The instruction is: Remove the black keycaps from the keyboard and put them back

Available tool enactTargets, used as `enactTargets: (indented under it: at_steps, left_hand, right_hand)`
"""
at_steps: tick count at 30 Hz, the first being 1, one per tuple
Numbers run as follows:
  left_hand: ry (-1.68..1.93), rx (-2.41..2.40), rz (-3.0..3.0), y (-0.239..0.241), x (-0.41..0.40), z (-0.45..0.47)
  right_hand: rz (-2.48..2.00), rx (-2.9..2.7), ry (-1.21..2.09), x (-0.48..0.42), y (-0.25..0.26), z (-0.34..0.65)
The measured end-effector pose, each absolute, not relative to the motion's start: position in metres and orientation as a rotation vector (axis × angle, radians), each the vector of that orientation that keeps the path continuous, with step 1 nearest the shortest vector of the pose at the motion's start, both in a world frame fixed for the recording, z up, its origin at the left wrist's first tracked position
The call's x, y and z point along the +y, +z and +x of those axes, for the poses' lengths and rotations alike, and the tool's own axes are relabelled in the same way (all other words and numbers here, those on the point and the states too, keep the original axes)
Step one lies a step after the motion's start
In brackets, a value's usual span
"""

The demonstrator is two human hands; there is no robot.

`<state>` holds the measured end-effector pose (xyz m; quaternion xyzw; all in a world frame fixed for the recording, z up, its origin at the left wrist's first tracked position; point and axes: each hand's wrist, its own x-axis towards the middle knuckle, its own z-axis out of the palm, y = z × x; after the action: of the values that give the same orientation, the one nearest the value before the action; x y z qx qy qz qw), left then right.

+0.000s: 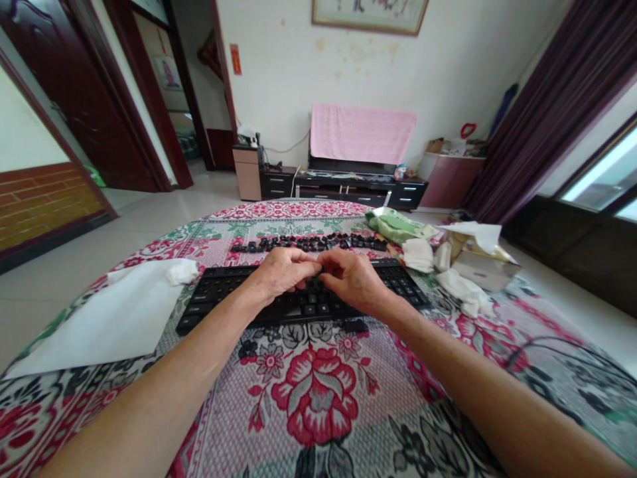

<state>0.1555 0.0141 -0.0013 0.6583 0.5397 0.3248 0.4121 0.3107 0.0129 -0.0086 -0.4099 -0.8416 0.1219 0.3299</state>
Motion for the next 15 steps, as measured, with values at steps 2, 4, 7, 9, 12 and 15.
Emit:
enactTargets:
  at_steps: [2,4,7,9,12,15]
  left_hand:
    - [0.832,1.328,1.654,-0.0023,0.0144,0.1560]
    - [0.849,1.300,1.627,-0.0044,0.0155,0.1565]
    - [0.874,1.269,1.555,-0.0078,0.0176,0.1566]
    - [0.883,1.260,1.505,-0.0094,0.0186,0.1564]
    - [0.898,1.245,1.427,-0.0107,0.0192,0.1563]
    - [0.908,1.219,1.362,-0.0110,0.0191,0.1567]
  right_hand:
    - [-1.033,-2.232,0.301,0.0128,-0.0085,0.3113]
    - [-1.013,-2.234,0.314,0.0128,-0.0091,0.3113]
    - [-1.017,-2.189,0.389,0.0131,-0.0110,0.3102]
    - [-1.011,-2.134,0.460,0.0134,-0.0124,0.3089]
    - [-1.039,-2.056,0.541,0.0137,-0.0139,0.3071]
    - [-1.102,-2.047,0.525,0.0134,-0.0142,0.3066]
